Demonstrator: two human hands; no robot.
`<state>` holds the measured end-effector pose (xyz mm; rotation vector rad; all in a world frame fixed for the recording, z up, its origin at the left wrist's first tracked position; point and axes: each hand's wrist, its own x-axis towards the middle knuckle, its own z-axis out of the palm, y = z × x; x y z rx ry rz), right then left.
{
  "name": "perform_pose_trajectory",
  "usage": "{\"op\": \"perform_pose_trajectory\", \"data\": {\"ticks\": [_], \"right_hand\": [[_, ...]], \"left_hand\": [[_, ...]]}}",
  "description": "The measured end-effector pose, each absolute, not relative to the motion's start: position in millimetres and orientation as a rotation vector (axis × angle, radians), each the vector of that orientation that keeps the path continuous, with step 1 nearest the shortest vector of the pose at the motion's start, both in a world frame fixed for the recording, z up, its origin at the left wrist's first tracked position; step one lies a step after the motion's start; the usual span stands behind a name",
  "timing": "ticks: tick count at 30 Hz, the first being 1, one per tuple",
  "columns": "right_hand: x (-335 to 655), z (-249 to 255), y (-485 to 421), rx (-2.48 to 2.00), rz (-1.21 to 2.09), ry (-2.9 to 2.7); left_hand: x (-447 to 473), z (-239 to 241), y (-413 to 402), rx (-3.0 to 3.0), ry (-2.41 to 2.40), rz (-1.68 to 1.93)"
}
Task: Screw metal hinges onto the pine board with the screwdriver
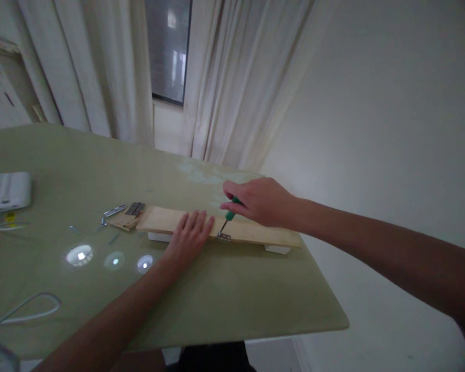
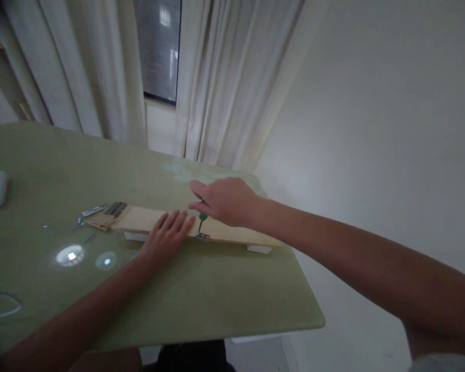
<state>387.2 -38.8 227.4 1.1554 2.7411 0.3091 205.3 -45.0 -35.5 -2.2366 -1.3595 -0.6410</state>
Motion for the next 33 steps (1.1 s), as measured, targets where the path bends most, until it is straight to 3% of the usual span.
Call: {"op": "perform_pose_trajectory", "data": {"ticks": [2,7,13,19,25,30,33], "right_hand": [[387.8,224.3,-37.3,1.295,0.380,2.690],[394.7,232.4,-31.8,0.958,-0.053,2.888],[391.1,224.0,-33.5,1.386,0.392,2.657],[402.7,230.0,-25.1,1.009,-0.035,2.866],[393.6,227.7,-28.4,1.351,0.381,2.643],[400.5,234.8,-23.3,0.867,-0.139,2.831],[400.8,228.9,-24.3,1.061,0.035,2.829]], "left_hand": [[205.2,-34.7,-45.1,-2.239,-1.363,-0.641],[204.4,-34.5,-44.3,-2.265,-1.375,-0.640],[203.4,-36.4,-43.9,-2.257,-1.353,-0.613],[203.5,-35.6,-44.6,-2.246,-1.342,-0.589],[203.5,-36.5,-44.0,-2.260,-1.362,-0.615],[203.7,-36.0,-44.4,-2.255,-1.354,-0.602],[204.6,-35.0,-45.1,-2.233,-1.348,-0.594]]}}
